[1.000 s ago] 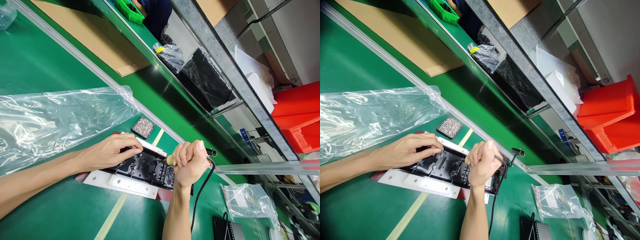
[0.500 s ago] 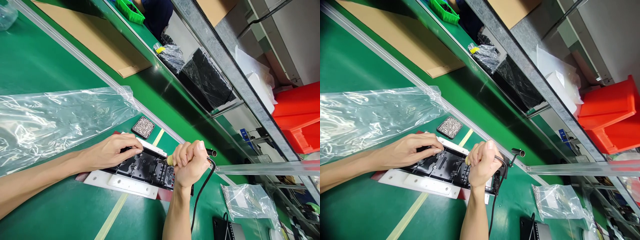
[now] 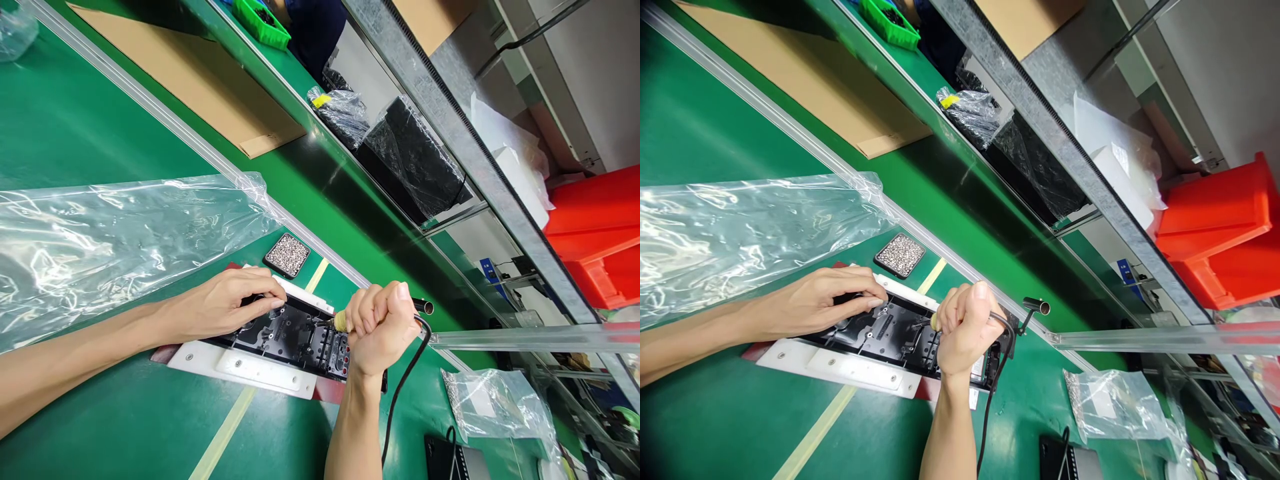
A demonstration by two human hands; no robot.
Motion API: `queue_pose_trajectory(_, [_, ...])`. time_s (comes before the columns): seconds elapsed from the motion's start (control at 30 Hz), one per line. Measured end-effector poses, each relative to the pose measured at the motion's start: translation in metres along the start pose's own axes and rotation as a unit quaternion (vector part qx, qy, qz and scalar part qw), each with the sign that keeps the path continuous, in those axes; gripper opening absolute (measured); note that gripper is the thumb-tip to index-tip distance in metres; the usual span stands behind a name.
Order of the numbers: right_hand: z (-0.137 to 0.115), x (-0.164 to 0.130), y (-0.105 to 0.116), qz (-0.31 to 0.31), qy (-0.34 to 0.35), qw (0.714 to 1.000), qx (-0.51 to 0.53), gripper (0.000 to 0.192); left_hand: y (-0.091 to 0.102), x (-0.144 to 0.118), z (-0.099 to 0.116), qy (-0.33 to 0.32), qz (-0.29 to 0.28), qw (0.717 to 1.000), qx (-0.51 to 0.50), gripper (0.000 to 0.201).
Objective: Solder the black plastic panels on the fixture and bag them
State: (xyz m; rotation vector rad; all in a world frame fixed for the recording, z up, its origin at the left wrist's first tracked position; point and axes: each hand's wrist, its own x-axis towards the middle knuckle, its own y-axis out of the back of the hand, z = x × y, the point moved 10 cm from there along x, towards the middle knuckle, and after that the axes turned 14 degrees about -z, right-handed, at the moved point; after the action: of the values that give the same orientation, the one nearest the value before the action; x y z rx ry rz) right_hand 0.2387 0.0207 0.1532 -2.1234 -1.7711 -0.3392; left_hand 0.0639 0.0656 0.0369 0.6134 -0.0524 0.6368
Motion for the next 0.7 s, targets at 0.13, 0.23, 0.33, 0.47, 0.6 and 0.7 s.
queue_pose_trajectory(0.13, [-0.0001, 0.0, -0.0007, -0.002, 0.004, 1.0, 0.009, 0.052, 0.0, 0.0002, 0.001, 0.002, -0.001, 1.0, 0.002, 0.03])
queue_pose_trajectory(0.23, [0.0005, -0.0005, -0.0007, -0.002, 0.004, 1.0, 0.011, 0.052, -0.0004, -0.0002, 0.0014, 0.006, -0.007, 1.0, 0.005, 0.031])
queue_pose_trajectory(0.33, [0.0011, -0.001, -0.0003, -0.001, 0.004, 1.0, 0.011, 0.052, 0.0, -0.001, 0.0008, 0.01, -0.008, 1.0, 0.004, 0.031])
queue_pose_trajectory(0.47, [0.001, -0.0011, -0.0004, -0.002, 0.005, 1.0, 0.012, 0.053, 0.0, -0.0014, -0.0003, 0.013, -0.008, 1.0, 0.001, 0.031])
queue_pose_trajectory(0.6, [0.0007, -0.0007, -0.0003, -0.005, 0.007, 1.0, 0.014, 0.052, 0.0, -0.0007, -0.0003, 0.012, -0.004, 1.0, 0.002, 0.031])
queue_pose_trajectory(0.7, [0.0, -0.0006, 0.0002, -0.007, 0.01, 1.0, 0.011, 0.052, 0.0012, -0.0004, 0.0003, 0.008, 0.002, 1.0, 0.005, 0.03])
